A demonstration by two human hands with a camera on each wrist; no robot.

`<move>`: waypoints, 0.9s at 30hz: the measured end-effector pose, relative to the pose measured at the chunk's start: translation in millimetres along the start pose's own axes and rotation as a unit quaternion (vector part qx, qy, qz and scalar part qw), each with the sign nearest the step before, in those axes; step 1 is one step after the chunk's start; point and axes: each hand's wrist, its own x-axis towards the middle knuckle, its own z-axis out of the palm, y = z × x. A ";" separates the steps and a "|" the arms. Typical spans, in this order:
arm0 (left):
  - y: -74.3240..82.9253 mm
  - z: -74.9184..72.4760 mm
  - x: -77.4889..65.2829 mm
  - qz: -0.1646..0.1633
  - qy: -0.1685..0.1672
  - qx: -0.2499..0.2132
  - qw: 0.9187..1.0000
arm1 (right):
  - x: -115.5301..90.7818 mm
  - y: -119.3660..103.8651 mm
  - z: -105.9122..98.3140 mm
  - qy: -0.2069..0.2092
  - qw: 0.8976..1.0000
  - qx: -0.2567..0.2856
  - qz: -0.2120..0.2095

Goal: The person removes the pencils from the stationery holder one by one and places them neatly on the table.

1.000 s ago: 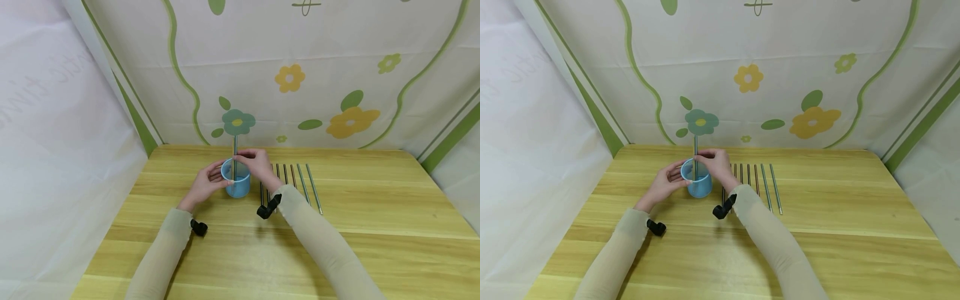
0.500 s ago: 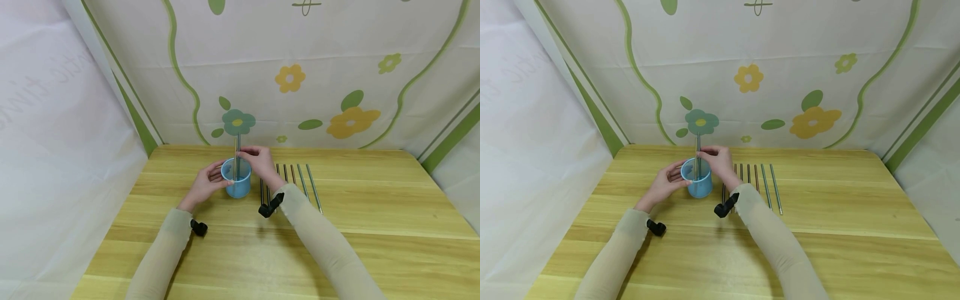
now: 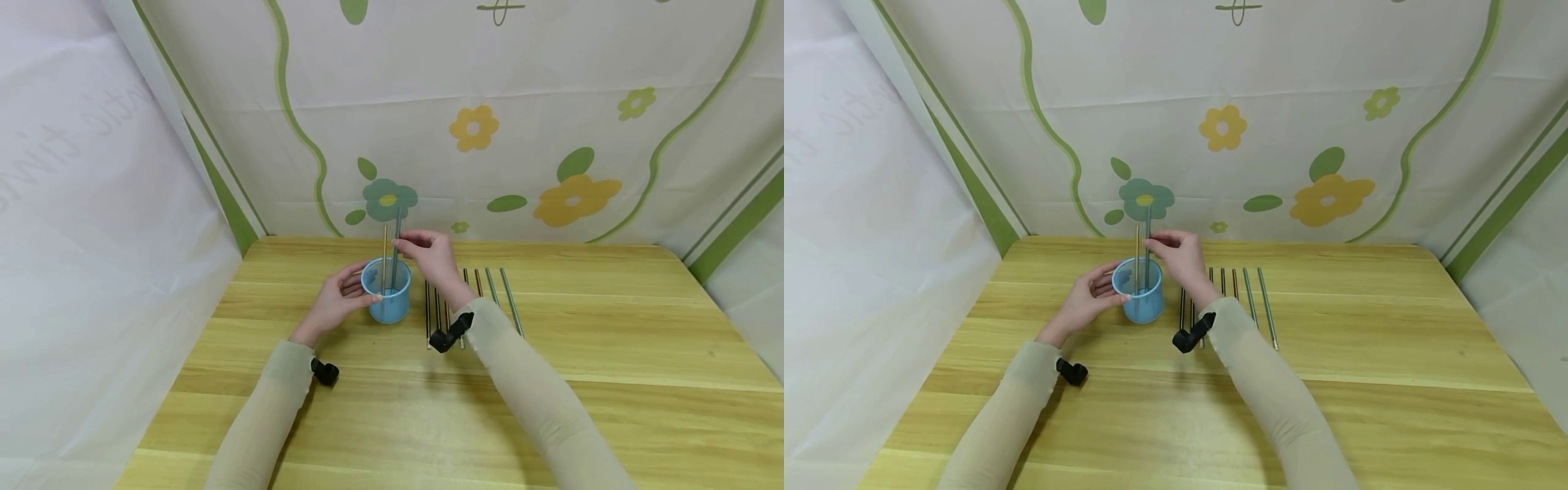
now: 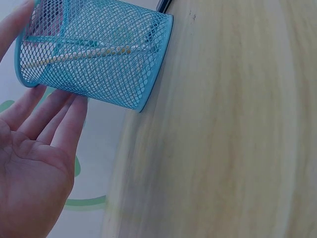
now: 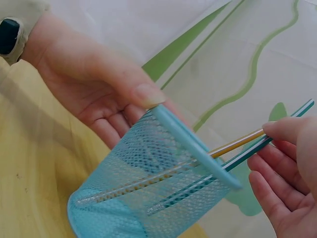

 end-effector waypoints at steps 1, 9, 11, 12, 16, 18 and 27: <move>0.0 0.0 0.1 -0.001 0.000 0.000 1.000 | -0.1 -1.5 -0.9 0.000 1.000 0.002 -0.002; 0.1 0.7 0.2 -0.006 -0.002 -0.010 1.000 | -2.1 -19.1 -8.5 0.006 1.000 0.010 -0.022; 2.7 1.0 -0.3 -0.008 -0.002 -0.011 1.000 | -2.5 -24.4 -10.2 0.009 0.999 0.012 -0.031; 7.1 1.6 -1.4 -0.008 -0.003 -0.013 1.000 | -2.7 -27.0 -11.1 0.012 0.999 0.013 -0.034; 22.8 4.0 -5.9 -0.010 -0.006 -0.017 1.000 | -4.1 -36.5 -13.8 0.022 0.999 0.017 -0.041; 29.2 5.0 -7.7 -0.010 -0.007 -0.016 1.000 | -4.9 -41.0 -15.0 0.026 0.998 0.021 -0.046; 0.3 0.8 0.9 -0.004 -0.002 -0.015 1.000 | -14.3 -60.3 -25.5 0.034 0.995 0.024 -0.090</move>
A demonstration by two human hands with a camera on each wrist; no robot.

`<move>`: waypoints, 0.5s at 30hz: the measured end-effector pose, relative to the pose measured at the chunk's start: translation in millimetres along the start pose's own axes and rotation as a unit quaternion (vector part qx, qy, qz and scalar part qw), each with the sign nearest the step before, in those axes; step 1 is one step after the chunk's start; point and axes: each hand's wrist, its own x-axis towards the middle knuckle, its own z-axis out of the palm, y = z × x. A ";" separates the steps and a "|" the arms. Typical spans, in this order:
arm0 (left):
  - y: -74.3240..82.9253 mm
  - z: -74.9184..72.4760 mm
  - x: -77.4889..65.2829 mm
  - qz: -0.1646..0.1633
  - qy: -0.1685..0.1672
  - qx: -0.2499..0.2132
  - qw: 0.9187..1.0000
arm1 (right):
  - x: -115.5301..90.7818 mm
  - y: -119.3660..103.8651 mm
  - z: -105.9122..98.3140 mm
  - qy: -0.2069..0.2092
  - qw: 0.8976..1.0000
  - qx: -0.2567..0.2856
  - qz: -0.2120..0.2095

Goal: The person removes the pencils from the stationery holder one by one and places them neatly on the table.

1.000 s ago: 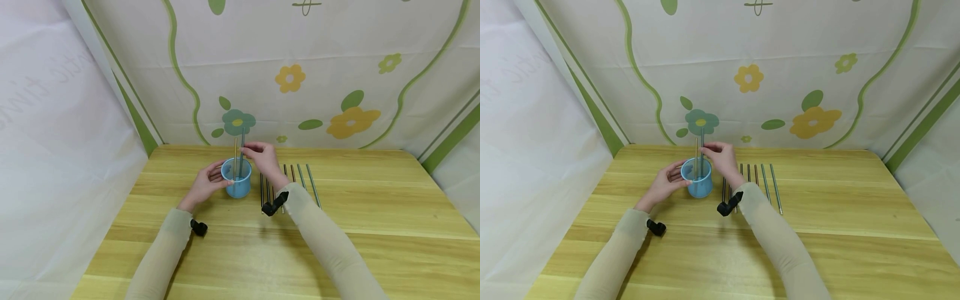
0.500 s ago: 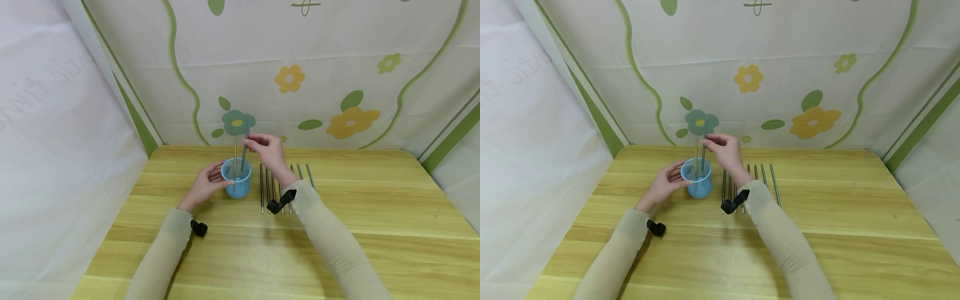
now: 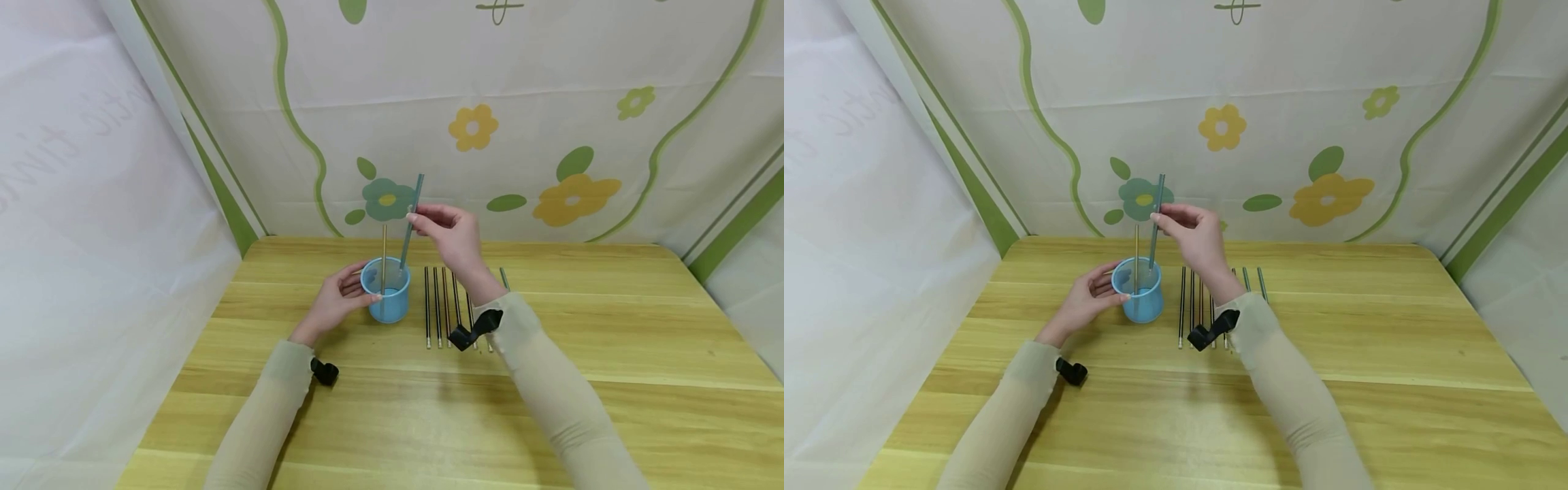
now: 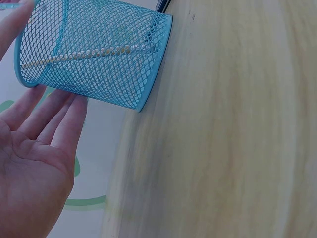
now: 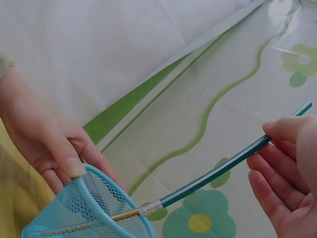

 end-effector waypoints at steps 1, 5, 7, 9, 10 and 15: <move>-0.6 -0.2 0.1 0.001 0.001 0.000 1.000 | -1.0 -1.9 -2.0 0.000 1.000 -0.002 -0.006; -1.4 -1.0 0.2 0.004 0.003 0.007 1.000 | -5.0 -7.5 -11.1 0.001 1.000 -0.004 -0.020; -1.0 -1.0 0.1 0.006 0.003 0.010 1.000 | -7.0 -8.9 -16.3 0.006 1.000 -0.005 -0.021; -1.0 -1.1 -0.3 0.007 0.002 0.011 1.000 | -9.0 -9.2 -21.9 0.009 1.000 -0.010 -0.021; -1.0 -1.2 -0.6 0.008 0.001 0.012 1.000 | -10.1 -8.9 -24.6 0.009 1.000 -0.013 -0.021; -1.3 -1.1 -1.0 0.006 0.002 0.013 1.000 | -14.9 -5.6 -39.3 0.012 0.999 -0.026 -0.019</move>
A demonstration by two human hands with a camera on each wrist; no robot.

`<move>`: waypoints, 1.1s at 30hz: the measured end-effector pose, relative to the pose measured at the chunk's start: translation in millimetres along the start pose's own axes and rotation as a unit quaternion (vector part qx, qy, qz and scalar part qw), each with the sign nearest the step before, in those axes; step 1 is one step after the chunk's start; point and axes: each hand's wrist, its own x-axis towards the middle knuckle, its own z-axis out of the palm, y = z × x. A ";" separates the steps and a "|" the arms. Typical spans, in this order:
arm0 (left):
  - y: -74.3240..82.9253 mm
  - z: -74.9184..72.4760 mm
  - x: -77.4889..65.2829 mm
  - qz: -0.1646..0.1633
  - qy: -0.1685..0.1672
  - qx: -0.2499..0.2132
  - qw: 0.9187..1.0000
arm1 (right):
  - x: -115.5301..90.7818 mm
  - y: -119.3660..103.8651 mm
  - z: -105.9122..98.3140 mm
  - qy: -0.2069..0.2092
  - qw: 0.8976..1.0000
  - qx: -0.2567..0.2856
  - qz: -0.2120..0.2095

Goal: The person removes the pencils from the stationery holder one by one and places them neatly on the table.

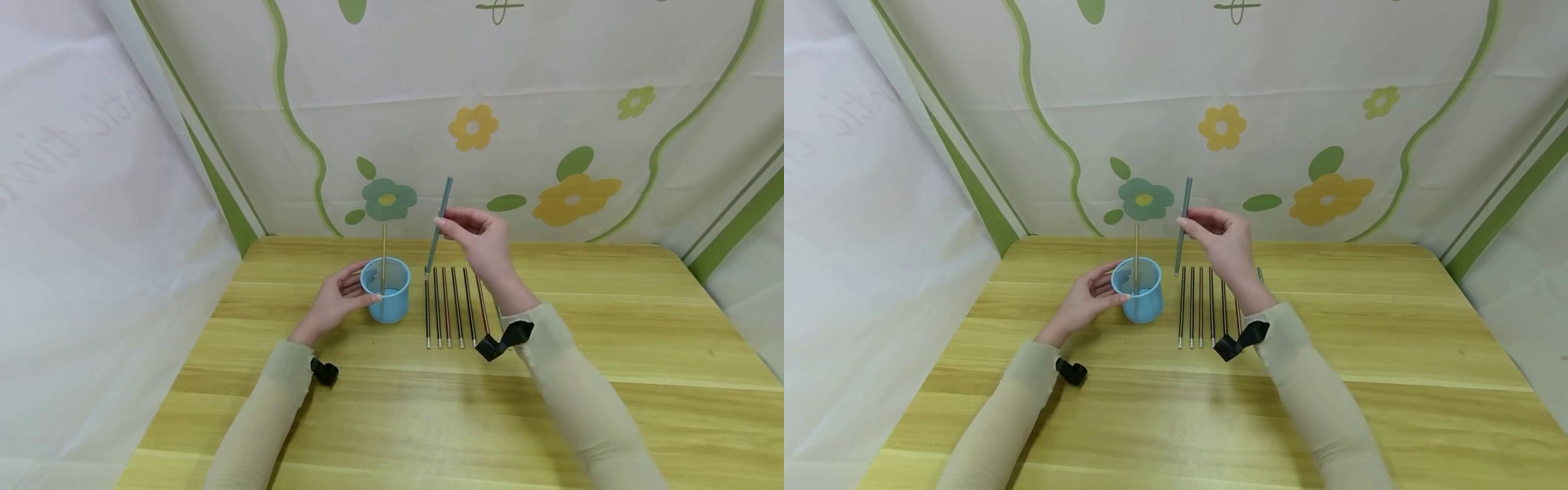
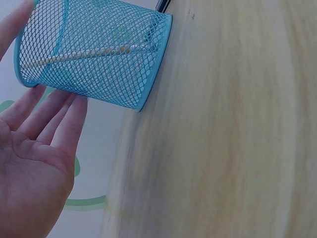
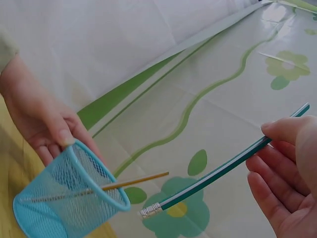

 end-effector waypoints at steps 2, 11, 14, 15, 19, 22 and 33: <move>-0.7 0.3 0.1 0.000 0.000 -0.001 1.000 | -2.0 2.9 -6.5 0.003 1.000 -0.007 0.004; -0.9 1.1 -0.4 -0.002 -0.004 -0.001 1.000 | -14.5 23.1 -44.4 0.017 0.998 -0.040 0.036; 0.2 1.6 -0.4 -0.005 -0.001 -0.001 1.000 | -19.0 29.9 -56.5 0.019 0.997 -0.053 0.051; 0.4 1.7 -0.3 -0.006 -0.001 0.000 1.000 | -20.4 32.3 -60.3 0.021 0.997 -0.055 0.058; 0.1 2.0 0.0 -0.007 -0.002 0.002 1.000 | -25.8 41.4 -75.7 0.029 0.994 -0.063 0.083; -0.5 2.0 0.4 -0.003 -0.003 0.003 1.000 | -29.0 46.6 -87.2 0.036 0.992 -0.070 0.097; 0.0 2.2 0.8 0.003 -0.005 -0.003 1.000 | -40.3 61.5 -125.7 0.024 0.986 -0.093 0.134</move>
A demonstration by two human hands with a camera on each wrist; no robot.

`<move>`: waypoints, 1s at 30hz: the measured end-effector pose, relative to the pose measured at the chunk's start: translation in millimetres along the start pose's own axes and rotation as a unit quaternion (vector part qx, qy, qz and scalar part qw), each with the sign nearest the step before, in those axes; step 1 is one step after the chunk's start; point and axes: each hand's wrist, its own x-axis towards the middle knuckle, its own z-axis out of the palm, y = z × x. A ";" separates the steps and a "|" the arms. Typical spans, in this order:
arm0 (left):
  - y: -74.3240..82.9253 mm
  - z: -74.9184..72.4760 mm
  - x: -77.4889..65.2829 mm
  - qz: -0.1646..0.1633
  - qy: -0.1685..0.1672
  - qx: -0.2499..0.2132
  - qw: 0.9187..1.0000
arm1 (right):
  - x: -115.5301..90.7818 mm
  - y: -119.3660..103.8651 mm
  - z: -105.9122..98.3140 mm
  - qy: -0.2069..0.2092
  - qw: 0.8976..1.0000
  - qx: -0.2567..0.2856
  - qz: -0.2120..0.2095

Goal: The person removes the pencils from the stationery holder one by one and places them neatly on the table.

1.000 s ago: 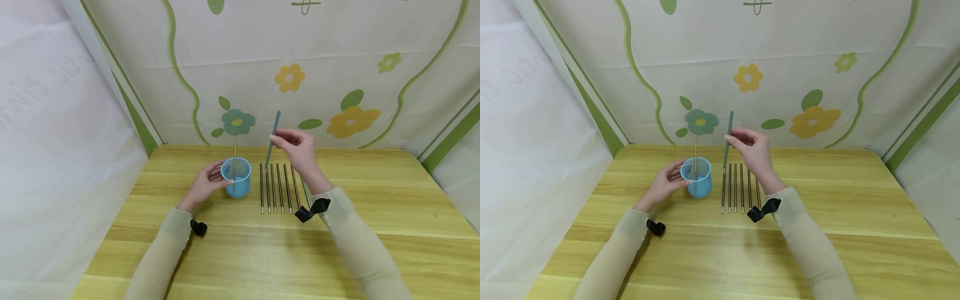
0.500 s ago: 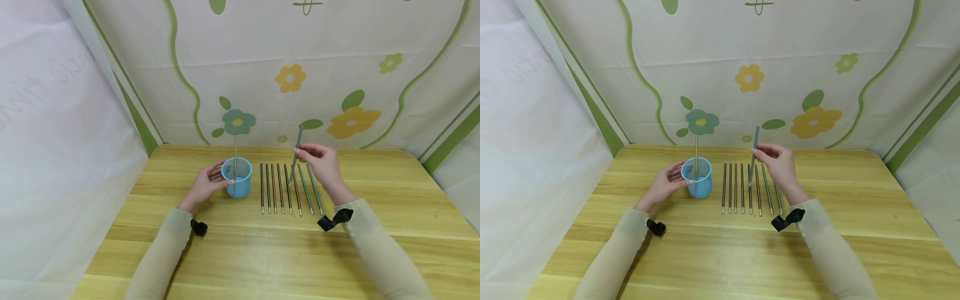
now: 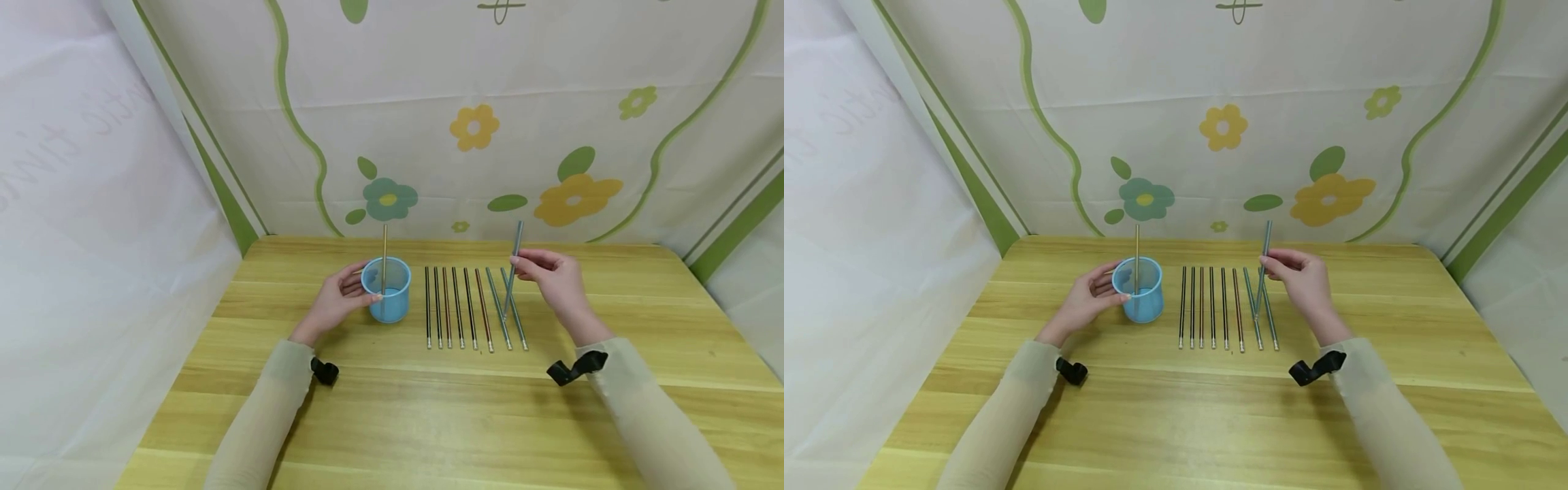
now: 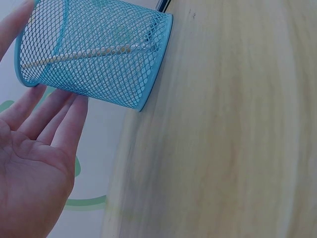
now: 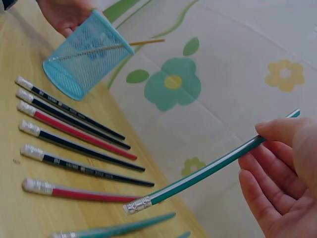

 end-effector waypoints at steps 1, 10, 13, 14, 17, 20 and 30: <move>-0.1 0.0 0.0 0.000 0.000 0.000 1.000 | -0.6 2.4 -3.2 0.002 1.000 -0.001 0.003; 0.4 -0.3 0.1 0.000 -0.001 0.001 1.000 | -5.2 20.1 -28.9 -0.001 0.999 -0.029 0.043; 0.0 -0.3 -0.1 0.000 0.000 0.003 1.000 | -6.6 25.8 -35.7 -0.004 0.997 -0.045 0.056; -0.2 -0.3 0.0 0.000 0.000 0.003 1.000 | -6.9 27.6 -37.5 -0.006 0.997 -0.048 0.060; -0.9 -0.2 0.4 0.000 0.002 0.005 1.000 | -7.4 33.0 -42.8 -0.013 0.995 -0.066 0.073; -0.7 -0.1 0.6 0.000 0.000 0.006 1.000 | -7.8 38.1 -47.1 -0.021 0.993 -0.082 0.085; 1.0 -0.6 0.2 -0.004 -0.002 0.006 1.000 | -3.0 56.2 -53.4 -0.052 0.986 -0.105 0.121</move>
